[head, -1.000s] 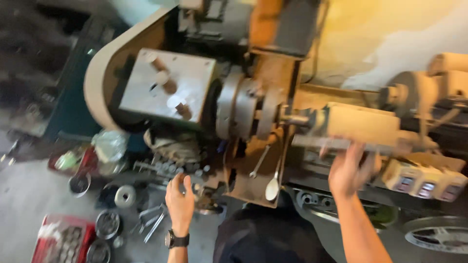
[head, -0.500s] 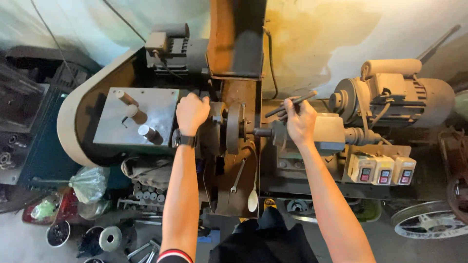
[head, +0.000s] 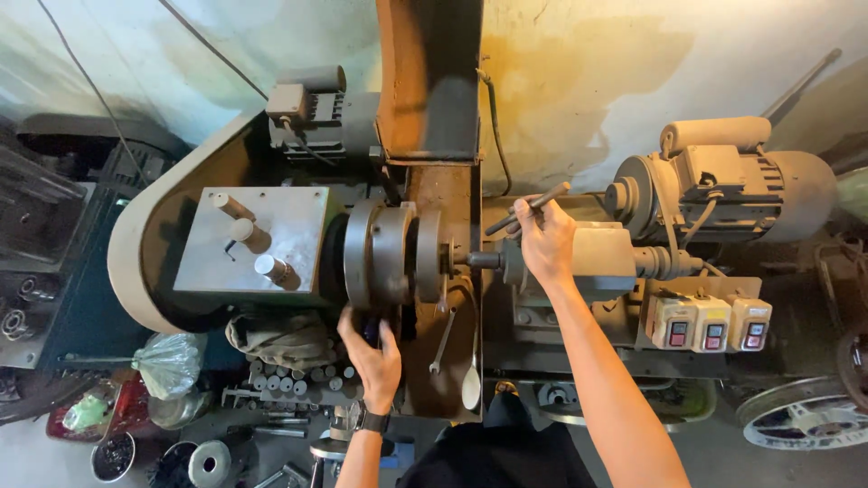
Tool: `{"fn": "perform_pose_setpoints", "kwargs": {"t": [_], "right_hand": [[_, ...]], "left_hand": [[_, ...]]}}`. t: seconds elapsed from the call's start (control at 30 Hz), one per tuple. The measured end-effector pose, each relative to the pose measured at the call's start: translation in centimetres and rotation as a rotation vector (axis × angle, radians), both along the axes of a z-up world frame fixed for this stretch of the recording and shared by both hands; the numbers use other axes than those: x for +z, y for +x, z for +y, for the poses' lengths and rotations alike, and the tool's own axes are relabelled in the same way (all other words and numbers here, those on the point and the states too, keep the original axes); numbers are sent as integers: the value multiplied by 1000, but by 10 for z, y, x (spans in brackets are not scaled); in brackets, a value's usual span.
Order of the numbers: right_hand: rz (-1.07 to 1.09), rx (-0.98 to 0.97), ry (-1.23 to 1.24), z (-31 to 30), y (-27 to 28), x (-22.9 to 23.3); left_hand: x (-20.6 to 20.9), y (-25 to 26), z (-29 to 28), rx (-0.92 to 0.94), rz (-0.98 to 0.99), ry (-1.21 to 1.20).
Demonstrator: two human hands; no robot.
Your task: The person operates a metal lathe in a workshop, using a wrench to tighten the chuck and a metal rod to rotate the spindle. They handle various metal parts and tools, including a rag, while adjusting the machine's components.
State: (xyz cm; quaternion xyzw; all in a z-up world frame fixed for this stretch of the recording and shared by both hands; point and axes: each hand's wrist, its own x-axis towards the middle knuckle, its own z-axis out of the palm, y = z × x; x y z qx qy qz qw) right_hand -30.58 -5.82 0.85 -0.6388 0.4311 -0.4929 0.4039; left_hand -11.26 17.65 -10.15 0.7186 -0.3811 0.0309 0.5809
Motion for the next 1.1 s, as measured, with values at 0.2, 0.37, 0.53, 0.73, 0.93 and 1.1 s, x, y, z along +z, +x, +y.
{"fn": "perform_pose_setpoints", "kwargs": {"t": [0.2,0.37,0.53,0.73,0.93,1.1], "right_hand": [[-41,36,15,1,-3,4],[-90,20,74,-1,-8,5],[-49,-10,24,0,-7,-1],[-152,25,103,-7,-9,-10],[-386,89,168,-28,-9,-18],[-237,197,-28,-63,44,-10]], "left_hand": [[120,62,-83,-128,-237,92],[119,67,-96,-157,-9,467],[98,36,-47,-158,-88,-93],[96,87,-107,-208,-246,246],[90,119,-185,-132,-170,922],[110,111,-174,-79,-75,841]]}}
